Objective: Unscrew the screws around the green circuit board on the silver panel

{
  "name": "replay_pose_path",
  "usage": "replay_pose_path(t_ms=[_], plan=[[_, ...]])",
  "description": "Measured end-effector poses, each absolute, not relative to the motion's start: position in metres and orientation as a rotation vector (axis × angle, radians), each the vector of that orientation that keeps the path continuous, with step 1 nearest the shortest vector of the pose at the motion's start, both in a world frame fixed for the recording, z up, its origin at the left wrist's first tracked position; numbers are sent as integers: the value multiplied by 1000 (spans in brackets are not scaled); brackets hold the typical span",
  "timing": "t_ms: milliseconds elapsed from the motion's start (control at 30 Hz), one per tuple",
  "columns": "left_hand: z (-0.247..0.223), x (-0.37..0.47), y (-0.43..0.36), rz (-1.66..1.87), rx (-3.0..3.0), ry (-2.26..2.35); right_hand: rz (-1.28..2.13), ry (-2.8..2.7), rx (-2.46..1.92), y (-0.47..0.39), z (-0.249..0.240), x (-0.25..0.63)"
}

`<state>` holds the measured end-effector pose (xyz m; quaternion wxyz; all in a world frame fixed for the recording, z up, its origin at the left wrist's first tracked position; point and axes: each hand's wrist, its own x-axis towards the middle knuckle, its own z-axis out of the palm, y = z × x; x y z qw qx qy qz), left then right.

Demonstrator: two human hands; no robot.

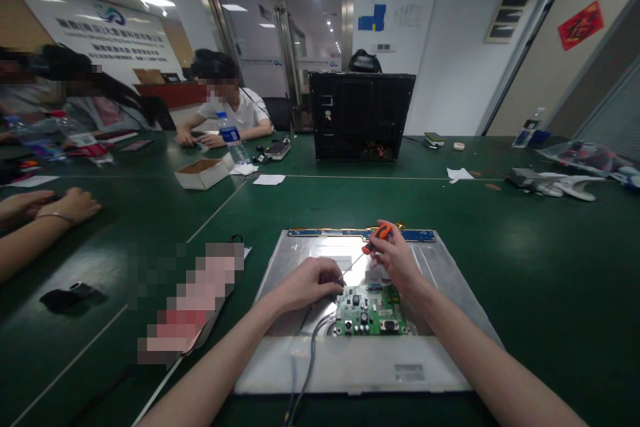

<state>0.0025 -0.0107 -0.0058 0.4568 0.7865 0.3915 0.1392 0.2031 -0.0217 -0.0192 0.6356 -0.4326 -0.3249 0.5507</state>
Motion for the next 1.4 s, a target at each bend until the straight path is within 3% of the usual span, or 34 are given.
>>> replay_pose_path(t_ms=[1400], plan=[[-6, -3, -6, 321, 2015, 926, 734, -1263, -1032, -44, -14, 188]])
